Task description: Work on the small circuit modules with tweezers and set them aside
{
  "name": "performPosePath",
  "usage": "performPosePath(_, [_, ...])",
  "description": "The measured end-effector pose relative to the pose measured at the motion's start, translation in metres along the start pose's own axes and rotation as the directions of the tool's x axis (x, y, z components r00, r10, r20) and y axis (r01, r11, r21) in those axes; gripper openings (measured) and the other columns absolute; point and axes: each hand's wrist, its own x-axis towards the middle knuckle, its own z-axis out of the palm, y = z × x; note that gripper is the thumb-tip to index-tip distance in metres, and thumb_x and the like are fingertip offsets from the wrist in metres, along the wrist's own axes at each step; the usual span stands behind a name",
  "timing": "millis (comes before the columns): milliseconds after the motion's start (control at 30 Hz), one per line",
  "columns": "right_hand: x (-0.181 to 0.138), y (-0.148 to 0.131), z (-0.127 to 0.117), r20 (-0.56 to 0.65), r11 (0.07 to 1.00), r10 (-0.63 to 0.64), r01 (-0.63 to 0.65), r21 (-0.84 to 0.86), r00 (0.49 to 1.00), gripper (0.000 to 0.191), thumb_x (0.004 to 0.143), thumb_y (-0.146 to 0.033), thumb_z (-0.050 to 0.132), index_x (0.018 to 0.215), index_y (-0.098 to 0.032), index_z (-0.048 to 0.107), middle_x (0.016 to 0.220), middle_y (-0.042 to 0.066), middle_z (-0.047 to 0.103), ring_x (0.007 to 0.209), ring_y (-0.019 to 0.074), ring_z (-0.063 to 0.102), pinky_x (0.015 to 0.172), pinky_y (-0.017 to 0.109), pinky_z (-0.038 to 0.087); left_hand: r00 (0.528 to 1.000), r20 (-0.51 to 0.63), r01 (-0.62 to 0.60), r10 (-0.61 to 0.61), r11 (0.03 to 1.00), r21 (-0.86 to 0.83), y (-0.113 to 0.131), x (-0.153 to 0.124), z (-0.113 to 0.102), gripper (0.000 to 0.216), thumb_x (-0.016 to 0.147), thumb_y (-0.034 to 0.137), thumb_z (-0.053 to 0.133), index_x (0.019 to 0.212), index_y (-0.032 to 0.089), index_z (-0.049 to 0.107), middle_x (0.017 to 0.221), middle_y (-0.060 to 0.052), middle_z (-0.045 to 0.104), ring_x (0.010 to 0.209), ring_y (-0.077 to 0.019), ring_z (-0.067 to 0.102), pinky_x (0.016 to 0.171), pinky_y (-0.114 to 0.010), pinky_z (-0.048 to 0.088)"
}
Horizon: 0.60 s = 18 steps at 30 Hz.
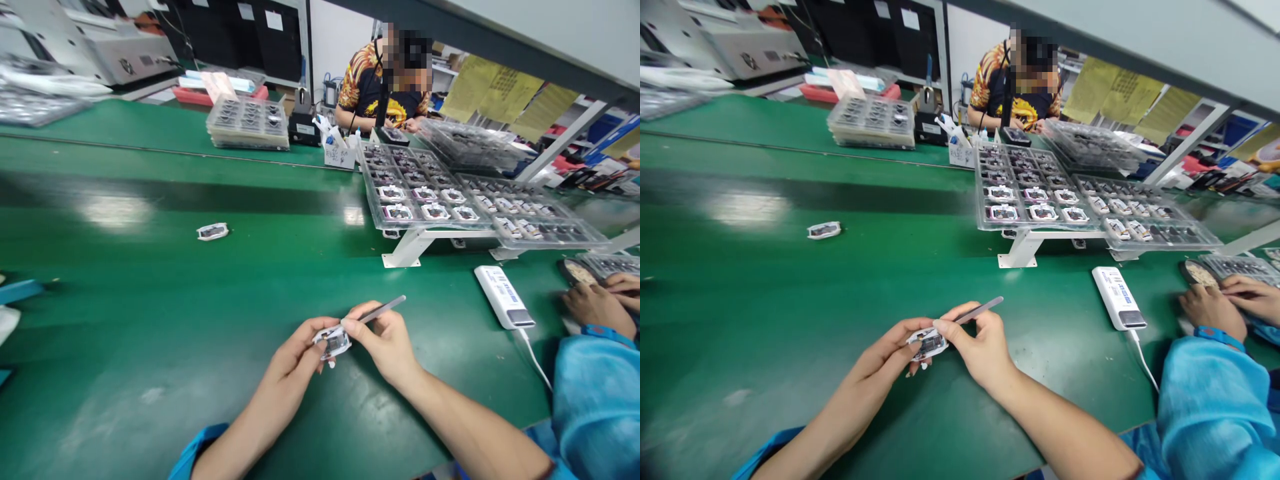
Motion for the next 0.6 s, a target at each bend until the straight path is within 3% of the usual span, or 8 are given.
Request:
performPosePath(300, [0.0003,0.0013,0.0001,0.005,0.995,-0.062,0.061,0.075,0.998,0.008,0.070,-0.021,0.077,0.071,-0.019,0.069,0.070,0.000,0.069,0.065,0.0140,0.062,0.062,0.026,0.049,0.998,0.057,-0.012,0.013,1.000,-0.024,0.0019,0.0004,-0.0027,0.028,0.083,0.033,0.054,0.106,0.017,0.061,0.070,0.001,0.060,0.064,-0.0162,0.050,0.061,-0.026,0.041])
performPosePath(600, [0.0005,-0.0015,0.0002,0.005,0.990,0.012,-0.012,0.140,1.000,0.012,0.069,-0.025,0.080,0.070,-0.019,0.069,0.066,-0.001,0.068,0.060,0.0122,0.060,0.059,0.024,0.049,0.992,0.103,-0.072,0.069,0.997,0.026,0.0091,-0.0005,-0.0065,0.027,0.085,0.033,0.052,0.106,0.019,0.062,0.080,-0.001,0.064,0.065,-0.0156,0.053,0.061,-0.025,0.044])
